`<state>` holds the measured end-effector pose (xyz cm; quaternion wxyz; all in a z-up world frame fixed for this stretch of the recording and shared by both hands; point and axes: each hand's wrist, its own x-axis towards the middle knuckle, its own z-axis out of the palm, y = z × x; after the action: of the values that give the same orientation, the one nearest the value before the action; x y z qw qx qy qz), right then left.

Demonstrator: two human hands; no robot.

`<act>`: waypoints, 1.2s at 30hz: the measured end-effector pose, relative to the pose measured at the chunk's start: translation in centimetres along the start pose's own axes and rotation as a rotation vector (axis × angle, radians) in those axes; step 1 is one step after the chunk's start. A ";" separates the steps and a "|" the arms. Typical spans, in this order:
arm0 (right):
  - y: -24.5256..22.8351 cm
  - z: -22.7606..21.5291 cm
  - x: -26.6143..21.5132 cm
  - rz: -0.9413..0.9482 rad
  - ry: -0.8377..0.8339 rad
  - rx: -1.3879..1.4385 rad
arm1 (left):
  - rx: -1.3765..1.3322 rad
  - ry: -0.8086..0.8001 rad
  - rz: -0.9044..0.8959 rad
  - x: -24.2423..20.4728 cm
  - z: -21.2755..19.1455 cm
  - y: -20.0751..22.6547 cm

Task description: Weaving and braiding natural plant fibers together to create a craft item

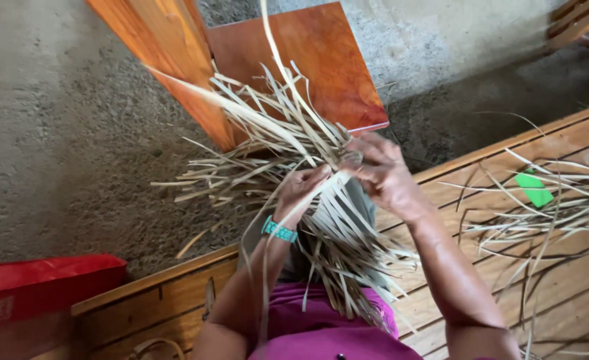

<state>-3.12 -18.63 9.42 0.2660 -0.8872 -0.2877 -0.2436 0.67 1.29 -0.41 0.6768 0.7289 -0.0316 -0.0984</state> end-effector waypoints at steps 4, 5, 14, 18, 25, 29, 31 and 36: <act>1.6 2.5 -1.4 -0.058 -0.065 -0.085 | -0.019 -0.210 -0.204 -0.1 -2.2 3.0; 2.0 2.9 -1.9 -0.048 -0.056 -0.098 | -0.021 -0.265 -0.227 -0.7 -2.7 4.8; 1.2 1.5 -1.9 -0.183 -0.112 -0.258 | 0.036 -0.327 0.095 -0.8 -2.9 2.1; 1.5 3.3 -2.2 -0.245 -0.088 -0.306 | 0.098 -0.279 0.168 -1.5 -2.4 1.8; 0.5 4.1 0.6 -0.201 -0.088 -0.161 | 0.602 0.205 0.810 -1.0 -1.1 -3.4; 0.1 2.5 2.3 -0.128 -0.188 0.118 | 0.195 -0.287 0.496 -1.1 -3.0 1.4; -0.8 1.6 3.0 -0.079 -0.233 0.159 | 0.237 -0.317 0.438 0.2 -3.3 -0.9; -1.9 0.0 4.4 0.100 -0.359 0.293 | 0.163 -0.210 0.334 0.7 -1.8 -0.2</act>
<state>-1.15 -15.67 12.65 0.3480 -0.8814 -0.3184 -0.0242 1.69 2.92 -0.56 0.6154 0.7516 -0.2303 -0.0574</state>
